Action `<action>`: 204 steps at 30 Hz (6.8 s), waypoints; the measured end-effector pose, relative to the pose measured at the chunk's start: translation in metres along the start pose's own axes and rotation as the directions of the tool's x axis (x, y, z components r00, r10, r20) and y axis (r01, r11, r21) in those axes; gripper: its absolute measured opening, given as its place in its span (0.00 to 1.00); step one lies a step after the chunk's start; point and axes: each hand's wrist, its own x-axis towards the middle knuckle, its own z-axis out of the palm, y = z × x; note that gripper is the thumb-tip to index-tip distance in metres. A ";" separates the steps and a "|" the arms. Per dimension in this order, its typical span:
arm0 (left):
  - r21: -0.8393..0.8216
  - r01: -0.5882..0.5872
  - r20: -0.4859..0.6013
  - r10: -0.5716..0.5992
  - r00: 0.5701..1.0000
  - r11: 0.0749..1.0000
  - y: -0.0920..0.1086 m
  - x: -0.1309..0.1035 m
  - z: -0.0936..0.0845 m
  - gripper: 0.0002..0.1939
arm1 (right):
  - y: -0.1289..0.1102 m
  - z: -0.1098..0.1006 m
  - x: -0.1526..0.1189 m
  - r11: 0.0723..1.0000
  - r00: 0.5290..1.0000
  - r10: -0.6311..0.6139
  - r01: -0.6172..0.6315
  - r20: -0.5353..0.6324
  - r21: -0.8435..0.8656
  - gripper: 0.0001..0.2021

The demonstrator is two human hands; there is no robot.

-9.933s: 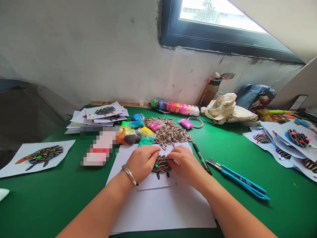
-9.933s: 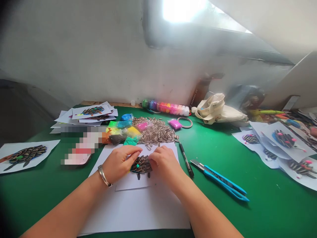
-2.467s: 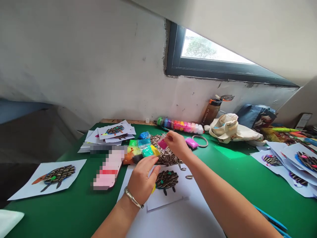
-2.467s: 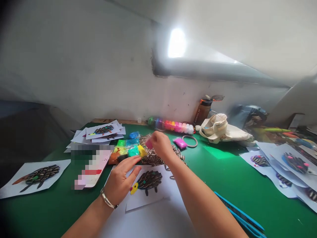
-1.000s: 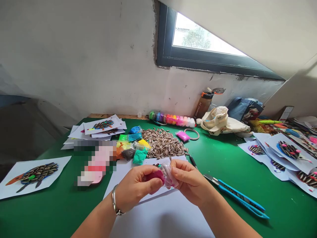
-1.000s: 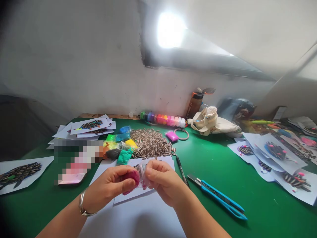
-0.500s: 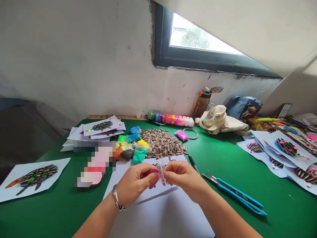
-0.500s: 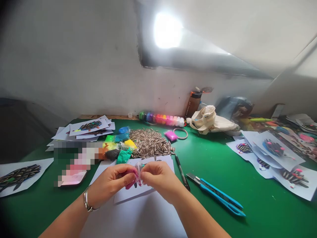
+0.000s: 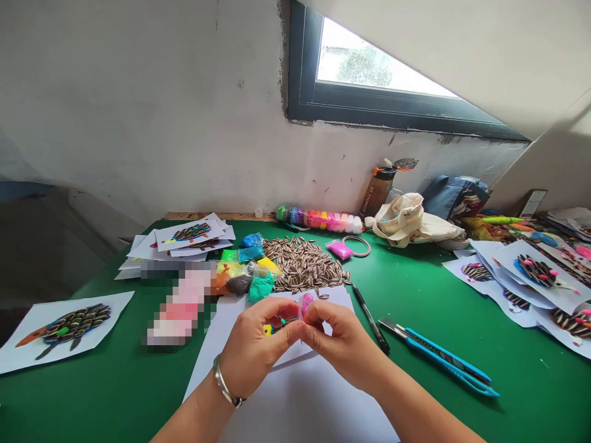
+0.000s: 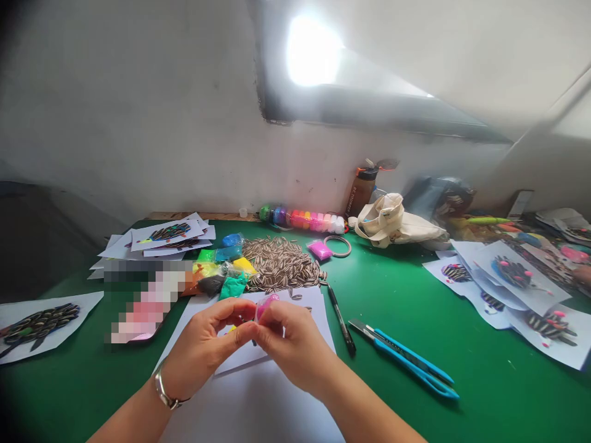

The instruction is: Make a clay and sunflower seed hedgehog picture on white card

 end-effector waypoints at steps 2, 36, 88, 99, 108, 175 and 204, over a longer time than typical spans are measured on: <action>-0.124 0.069 0.062 -0.062 0.996 0.990 0.001 0.001 0.001 0.13 | 0.000 0.001 -0.001 1.000 0.999 -0.003 0.003 0.034 -0.001 0.12; 0.412 -0.288 0.015 0.310 0.951 0.865 -0.011 -0.001 -0.001 0.16 | 0.007 -0.005 0.005 0.872 0.963 0.253 -0.186 -0.092 0.452 0.08; -0.542 0.349 0.183 -0.298 0.937 0.764 -0.003 0.009 0.003 0.16 | 0.000 -0.007 -0.001 0.912 0.975 -0.185 0.216 0.120 -0.350 0.06; -0.579 0.310 0.154 -0.273 0.950 0.754 -0.004 0.011 0.000 0.18 | 0.010 -0.011 0.001 0.941 0.978 -0.208 0.192 -0.029 -0.278 0.05; -0.636 0.295 0.013 -0.373 0.928 0.713 -0.013 0.017 -0.004 0.22 | 0.012 -0.017 0.007 0.955 0.975 0.145 -0.093 -0.169 0.283 0.08; -0.589 0.327 0.126 -0.315 0.941 0.739 -0.013 0.016 0.021 0.16 | 0.018 -0.003 0.008 0.956 0.959 -0.211 0.161 -0.191 -0.244 0.08; -0.549 0.350 0.187 -0.297 0.936 0.759 -0.015 0.016 0.018 0.12 | 0.013 -0.003 0.004 0.933 0.963 -0.234 0.184 -0.132 -0.310 0.06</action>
